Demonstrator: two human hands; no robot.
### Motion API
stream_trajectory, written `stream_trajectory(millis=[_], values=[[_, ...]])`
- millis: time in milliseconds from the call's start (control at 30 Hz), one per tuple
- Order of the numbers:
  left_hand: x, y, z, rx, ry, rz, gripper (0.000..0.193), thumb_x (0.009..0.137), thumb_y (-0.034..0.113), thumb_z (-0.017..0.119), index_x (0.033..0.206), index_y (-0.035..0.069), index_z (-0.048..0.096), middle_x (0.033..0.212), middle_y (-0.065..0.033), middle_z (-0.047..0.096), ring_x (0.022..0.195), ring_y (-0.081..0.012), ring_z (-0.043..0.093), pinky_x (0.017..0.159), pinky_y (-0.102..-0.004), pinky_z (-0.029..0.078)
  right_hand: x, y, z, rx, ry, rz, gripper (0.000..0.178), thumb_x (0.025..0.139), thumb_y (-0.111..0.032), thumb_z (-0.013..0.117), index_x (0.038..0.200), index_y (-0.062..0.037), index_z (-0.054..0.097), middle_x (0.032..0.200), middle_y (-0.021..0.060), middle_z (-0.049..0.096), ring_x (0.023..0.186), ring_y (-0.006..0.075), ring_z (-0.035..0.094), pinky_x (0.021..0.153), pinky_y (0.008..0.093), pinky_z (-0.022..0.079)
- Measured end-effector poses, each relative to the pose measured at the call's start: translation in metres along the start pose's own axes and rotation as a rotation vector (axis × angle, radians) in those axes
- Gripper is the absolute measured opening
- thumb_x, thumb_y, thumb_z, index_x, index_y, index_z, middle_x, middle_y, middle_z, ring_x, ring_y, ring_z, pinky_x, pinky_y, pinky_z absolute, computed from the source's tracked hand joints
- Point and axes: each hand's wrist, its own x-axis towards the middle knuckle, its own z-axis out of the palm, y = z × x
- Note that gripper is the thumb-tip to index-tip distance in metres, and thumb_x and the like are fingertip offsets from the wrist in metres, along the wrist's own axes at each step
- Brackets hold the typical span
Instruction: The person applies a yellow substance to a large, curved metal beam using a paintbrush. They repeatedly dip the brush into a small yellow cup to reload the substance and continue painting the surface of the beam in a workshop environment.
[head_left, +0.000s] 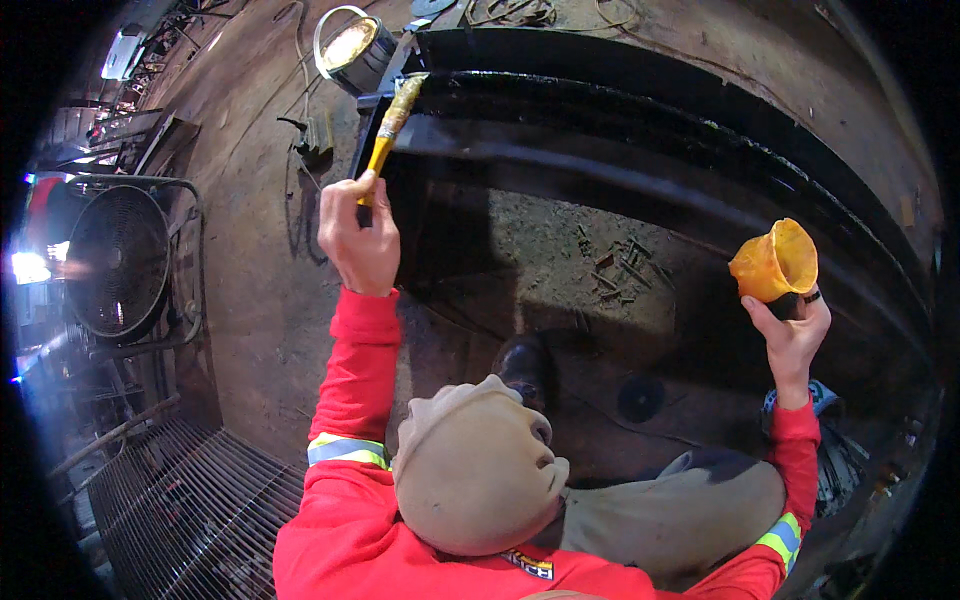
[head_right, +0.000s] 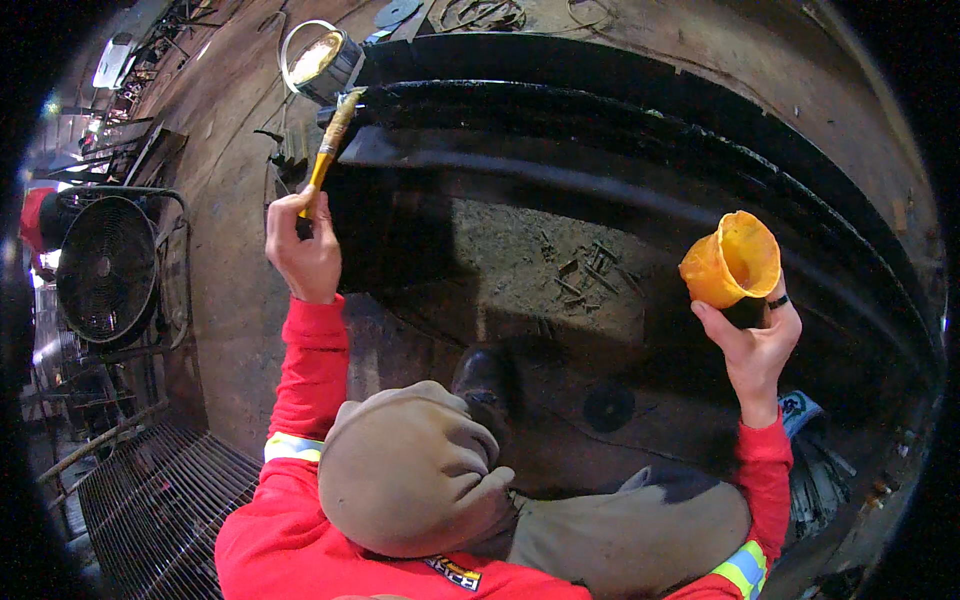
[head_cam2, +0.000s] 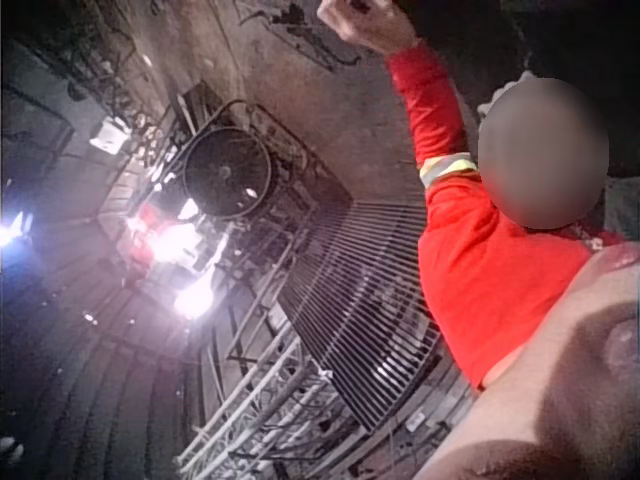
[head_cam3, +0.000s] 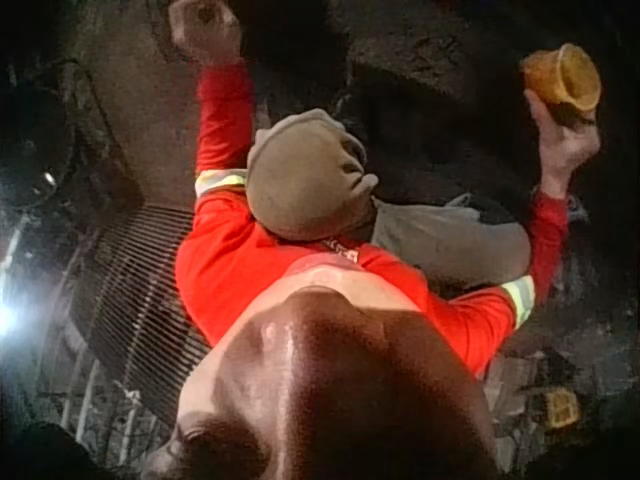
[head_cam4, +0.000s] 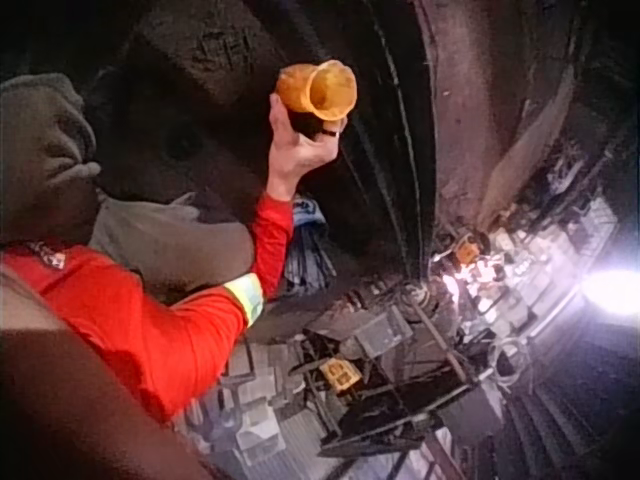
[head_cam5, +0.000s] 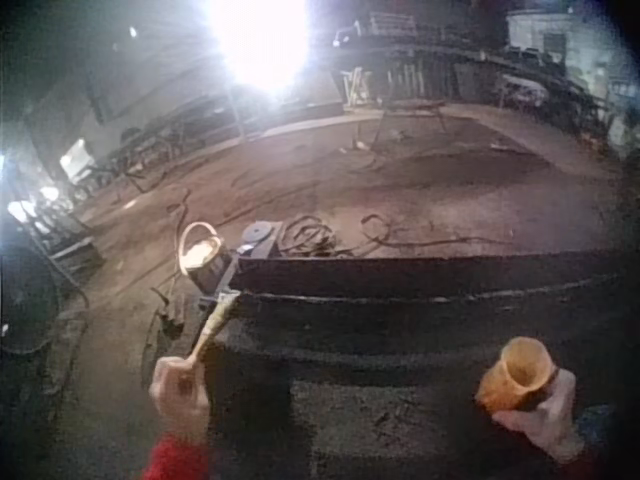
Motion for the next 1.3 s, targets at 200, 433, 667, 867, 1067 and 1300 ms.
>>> stream_trajectory(millis=[200,433,667,867,1067,1300], values=[[0.027,-0.016,0.006,-0.447,-0.127,-0.509,0.017,0.093,0.014,0.069,0.099,-0.002,0.065,0.084,-0.0024,0.064,0.078,-0.0075,0.057,0.070,-0.0225,0.044,0.000,0.000,0.000,-0.017,-0.013,-0.039,0.056,0.070,-0.005,0.084,0.121,0.0021,0.062,0.113,0.0076,0.068,0.105,0.0170,0.065,0.099,0.0322,0.047],[0.034,-0.004,-0.021,-0.715,-0.190,-0.749,0.013,0.095,0.016,0.066,0.092,0.004,0.063,0.065,0.0067,0.049,0.052,-0.0008,0.038,0.044,-0.0199,0.028,-0.001,0.005,0.000,-0.060,0.005,-0.038,0.056,0.070,-0.005,0.084,0.121,0.0022,0.061,0.114,0.0080,0.068,0.108,0.0173,0.064,0.100,0.0323,0.045],[0.030,-0.054,-0.003,-0.320,-0.066,-0.521,0.018,0.094,0.016,0.069,0.090,-0.002,0.064,0.082,-0.0033,0.064,0.078,-0.0079,0.057,0.070,-0.0242,0.046,0.001,0.002,0.001,-0.018,-0.001,-0.065,0.056,0.071,-0.005,0.084,0.122,0.0022,0.061,0.116,0.0086,0.067,0.108,0.0174,0.064,0.100,0.0324,0.045],[0.019,-0.036,0.011,-0.486,-0.166,-0.547,0.019,0.094,0.018,0.070,0.091,0.000,0.063,0.080,-0.0003,0.061,0.075,-0.0062,0.054,0.067,-0.0222,0.043,0.001,0.006,0.000,0.011,-0.031,-0.028,0.056,0.072,-0.006,0.084,0.122,0.0020,0.061,0.115,0.0082,0.067,0.107,0.0174,0.064,0.100,0.0323,0.046],[0.024,-0.034,0.002,-0.538,-0.260,-0.563,0.018,0.094,0.017,0.069,0.091,0.001,0.063,0.079,0.0020,0.060,0.072,-0.0040,0.051,0.063,-0.0207,0.040,0.001,0.004,-0.002,-0.031,-0.039,-0.019,0.055,0.072,-0.006,0.084,0.121,0.0018,0.061,0.114,0.0075,0.067,0.107,0.0171,0.064,0.100,0.0319,0.045],[0.041,-0.079,-0.033,-0.243,-0.353,-0.171,0.015,0.090,0.013,0.073,0.095,0.001,0.066,0.083,-0.0022,0.066,0.078,-0.0099,0.060,0.075,-0.0249,0.048,0.002,0.005,0.001,-0.011,-0.036,-0.043,0.054,0.071,-0.005,0.084,0.120,0.0019,0.061,0.113,0.0074,0.067,0.104,0.0173,0.065,0.098,0.0310,0.046]])
